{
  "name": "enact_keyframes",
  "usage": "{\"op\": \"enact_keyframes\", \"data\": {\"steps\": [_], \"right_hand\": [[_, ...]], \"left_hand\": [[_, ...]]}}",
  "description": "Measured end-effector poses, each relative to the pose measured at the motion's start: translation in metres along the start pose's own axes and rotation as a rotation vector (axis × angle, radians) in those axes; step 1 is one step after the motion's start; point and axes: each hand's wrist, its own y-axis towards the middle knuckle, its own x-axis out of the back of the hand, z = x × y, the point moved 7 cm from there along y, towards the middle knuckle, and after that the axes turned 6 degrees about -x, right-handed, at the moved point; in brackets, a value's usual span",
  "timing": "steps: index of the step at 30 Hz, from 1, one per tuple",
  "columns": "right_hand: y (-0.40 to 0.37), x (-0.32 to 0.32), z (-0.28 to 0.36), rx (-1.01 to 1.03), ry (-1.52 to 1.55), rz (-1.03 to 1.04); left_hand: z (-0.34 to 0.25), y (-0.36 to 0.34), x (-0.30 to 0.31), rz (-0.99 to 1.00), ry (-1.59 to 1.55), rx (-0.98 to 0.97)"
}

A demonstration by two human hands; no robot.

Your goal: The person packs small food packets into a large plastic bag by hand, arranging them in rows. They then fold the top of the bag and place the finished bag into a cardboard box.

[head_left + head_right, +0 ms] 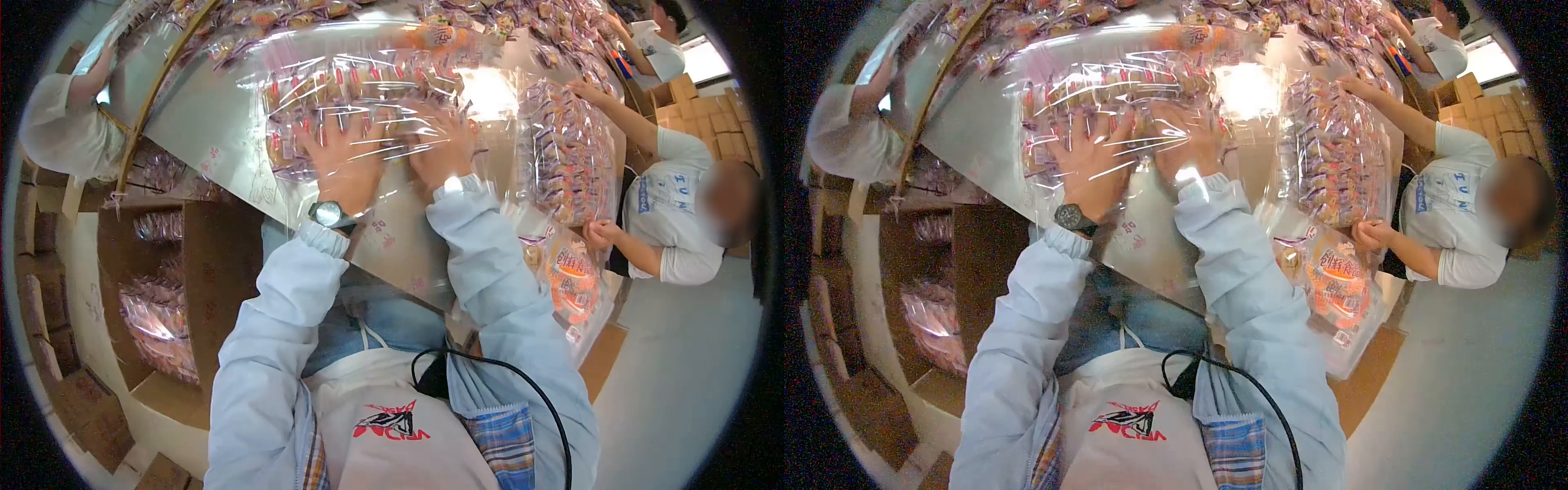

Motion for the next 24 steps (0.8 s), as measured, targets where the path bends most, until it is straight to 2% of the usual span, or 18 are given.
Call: {"op": "enact_keyframes", "data": {"steps": [2,5,8,9,11,14,15,19,24], "right_hand": [[-0.003,-0.019,-0.012,-0.027,0.064,0.025],[0.003,0.007,0.012,0.003,-0.066,0.005],[-0.009,-0.01,0.009,0.056,-0.092,0.012],[-0.015,-0.027,0.0,0.044,-0.058,0.026],[-0.006,-0.015,0.004,0.039,0.013,0.085],[-0.008,0.038,0.026,-0.082,-0.133,0.014],[-0.017,0.031,0.027,-0.007,-0.062,0.134],[-0.047,0.041,0.016,-0.124,-0.036,0.072],[-0.031,0.021,0.004,-0.097,-0.068,0.026]], "left_hand": [[0.0,-0.003,-0.01,-0.047,0.015,-0.03],[-0.001,-0.003,-0.028,-0.065,0.082,-0.072],[0.002,0.001,-0.022,0.089,-0.036,-0.035],[0.0,0.003,-0.017,0.061,-0.002,-0.041],[-0.004,0.001,-0.013,-0.012,0.072,-0.039],[-0.008,0.003,-0.01,-0.035,-0.029,-0.076],[-0.011,0.004,-0.007,-0.029,-0.045,-0.106],[-0.011,-0.003,-0.004,-0.073,-0.007,-0.208],[-0.015,0.0,-0.007,-0.047,-0.01,-0.255]]}}
